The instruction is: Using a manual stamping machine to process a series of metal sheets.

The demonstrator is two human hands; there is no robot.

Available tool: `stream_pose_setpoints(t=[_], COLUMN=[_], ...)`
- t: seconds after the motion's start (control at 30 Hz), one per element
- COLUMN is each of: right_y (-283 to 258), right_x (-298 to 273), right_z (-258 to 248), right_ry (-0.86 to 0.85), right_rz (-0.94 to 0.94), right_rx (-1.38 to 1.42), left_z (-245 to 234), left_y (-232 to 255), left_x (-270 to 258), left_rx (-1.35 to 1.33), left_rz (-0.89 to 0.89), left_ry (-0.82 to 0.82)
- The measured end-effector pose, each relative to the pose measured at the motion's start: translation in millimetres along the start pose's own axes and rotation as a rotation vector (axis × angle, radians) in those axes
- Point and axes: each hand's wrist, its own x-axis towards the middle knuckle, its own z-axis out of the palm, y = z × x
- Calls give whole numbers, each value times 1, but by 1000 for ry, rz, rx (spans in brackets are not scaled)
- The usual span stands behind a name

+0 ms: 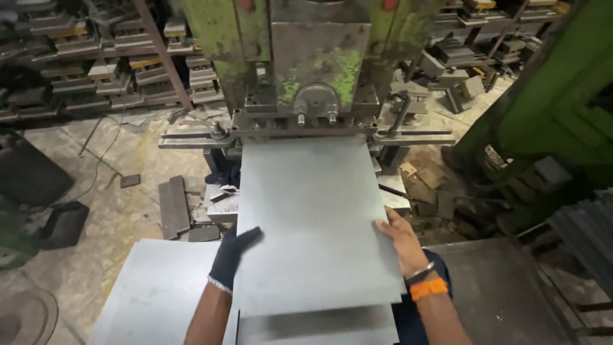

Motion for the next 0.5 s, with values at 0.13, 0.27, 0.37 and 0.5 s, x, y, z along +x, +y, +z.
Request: stream_pose_setpoints(t=[0.13,0.27,0.37,0.5], right_y=[-4,34,27,8], right_x=[44,130,159,161], right_z=[-10,-41,-30,-2], right_ry=[33,22,19,8], right_rz=[47,57,6,-64], right_rx=[15,-26,-28,35], left_z=[79,105,112,148], left_y=[82,116,131,162], left_x=[-19,7,32,-3], left_rx=[45,692,868,1387], left_rz=[24,-50,5,191], left_ry=[46,137,103,1])
